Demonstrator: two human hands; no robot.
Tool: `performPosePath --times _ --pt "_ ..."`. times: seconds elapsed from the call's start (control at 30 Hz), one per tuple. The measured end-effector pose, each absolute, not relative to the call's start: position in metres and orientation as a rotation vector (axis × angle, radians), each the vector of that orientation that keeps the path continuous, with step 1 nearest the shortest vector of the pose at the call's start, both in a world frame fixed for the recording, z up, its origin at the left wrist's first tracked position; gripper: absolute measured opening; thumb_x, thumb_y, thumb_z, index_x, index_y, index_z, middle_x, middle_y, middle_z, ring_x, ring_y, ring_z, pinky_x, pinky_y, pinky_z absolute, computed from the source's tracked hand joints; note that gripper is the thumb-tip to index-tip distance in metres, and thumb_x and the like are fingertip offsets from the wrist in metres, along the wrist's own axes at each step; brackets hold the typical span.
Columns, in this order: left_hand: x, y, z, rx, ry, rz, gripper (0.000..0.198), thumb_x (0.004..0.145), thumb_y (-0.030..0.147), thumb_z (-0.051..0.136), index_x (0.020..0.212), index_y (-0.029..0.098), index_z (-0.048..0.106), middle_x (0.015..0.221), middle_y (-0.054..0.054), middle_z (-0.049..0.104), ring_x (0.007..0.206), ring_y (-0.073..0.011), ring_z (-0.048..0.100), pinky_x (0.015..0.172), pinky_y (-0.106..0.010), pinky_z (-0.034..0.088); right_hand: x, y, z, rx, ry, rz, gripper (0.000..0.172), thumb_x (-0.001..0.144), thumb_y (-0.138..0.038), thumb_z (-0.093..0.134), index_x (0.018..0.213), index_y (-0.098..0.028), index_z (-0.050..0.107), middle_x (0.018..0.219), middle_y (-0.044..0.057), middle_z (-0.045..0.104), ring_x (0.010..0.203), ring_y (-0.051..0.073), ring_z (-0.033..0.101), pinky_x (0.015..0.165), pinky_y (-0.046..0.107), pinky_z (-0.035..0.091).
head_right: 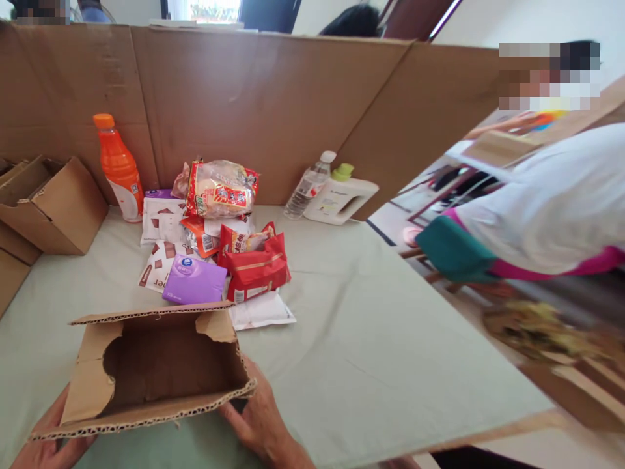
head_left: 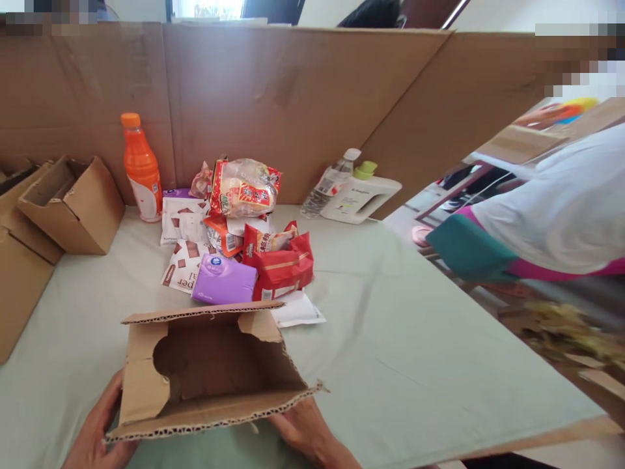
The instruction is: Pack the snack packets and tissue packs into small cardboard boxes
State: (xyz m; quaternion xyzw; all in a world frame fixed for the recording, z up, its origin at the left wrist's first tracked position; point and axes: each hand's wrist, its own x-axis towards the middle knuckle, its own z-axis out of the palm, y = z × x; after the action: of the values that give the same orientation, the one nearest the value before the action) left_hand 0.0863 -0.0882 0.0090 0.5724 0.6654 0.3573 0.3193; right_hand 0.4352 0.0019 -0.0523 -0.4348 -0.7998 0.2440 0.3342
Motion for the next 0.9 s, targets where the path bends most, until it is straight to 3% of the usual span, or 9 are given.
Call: performPosePath --times 0.2,0.33,0.43,0.63,0.8,0.9 --pt "0.107 -0.057 0.010 1.391 1.842 1.017 0.062 0.087 0.063 0.064 0.138 0.028 0.060 0.135 -0.011 0.070 0.129 -0.0383 0.064 0.105 -0.054 0.057 0.427 0.034 -0.024 -1.058 -2.168 0.621 0.049 0.091 -0.033 0.062 0.138 -0.019 0.060 0.128 0.018 0.071 0.111 0.034 0.072 0.090 0.050 0.063" --pt "0.122 -0.007 0.021 1.455 1.806 1.055 0.055 0.088 0.062 0.062 0.125 0.021 0.063 0.127 -0.015 0.072 0.124 -0.0370 0.067 0.106 -0.054 0.055 0.428 0.065 -0.007 -1.147 -2.194 0.619 0.030 0.089 -0.029 0.063 0.118 -0.020 0.070 0.118 0.015 0.074 0.106 0.033 0.072 0.089 0.049 0.062" --pt "0.126 0.007 0.024 1.436 1.801 1.052 0.058 0.089 0.061 0.061 0.128 0.019 0.060 0.129 -0.015 0.070 0.125 -0.0349 0.066 0.105 -0.051 0.056 0.431 0.072 -0.002 -1.215 -2.182 0.615 0.022 0.089 -0.027 0.064 0.109 -0.020 0.071 0.106 0.011 0.075 0.099 0.031 0.073 0.087 0.047 0.062" --pt "0.125 -0.043 0.012 1.382 1.809 1.020 0.058 0.090 0.061 0.060 0.135 0.025 0.056 0.132 -0.013 0.070 0.120 -0.0364 0.069 0.095 -0.050 0.062 0.433 0.046 -0.016 -1.085 -2.160 0.655 0.033 0.092 -0.030 0.059 0.122 -0.019 0.066 0.117 0.015 0.074 0.101 0.030 0.073 0.084 0.044 0.063" --pt "0.099 -0.056 0.009 1.460 1.793 0.991 0.059 0.097 0.054 0.054 0.150 0.029 0.047 0.148 -0.012 0.061 0.133 -0.0345 0.062 0.107 -0.050 0.057 0.447 0.045 -0.018 -1.106 -2.208 0.702 0.043 0.092 -0.030 0.061 0.133 -0.021 0.065 0.130 0.016 0.072 0.113 0.032 0.071 0.093 0.049 0.061" --pt "0.065 -0.051 0.034 1.618 1.925 0.978 0.059 0.100 0.047 0.050 0.156 0.033 0.040 0.147 -0.011 0.062 0.121 -0.0307 0.070 0.096 -0.044 0.064 0.472 0.054 0.001 -1.106 -2.231 0.723 0.045 0.094 -0.034 0.061 0.138 -0.024 0.065 0.132 0.014 0.072 0.118 0.031 0.071 0.095 0.048 0.062"
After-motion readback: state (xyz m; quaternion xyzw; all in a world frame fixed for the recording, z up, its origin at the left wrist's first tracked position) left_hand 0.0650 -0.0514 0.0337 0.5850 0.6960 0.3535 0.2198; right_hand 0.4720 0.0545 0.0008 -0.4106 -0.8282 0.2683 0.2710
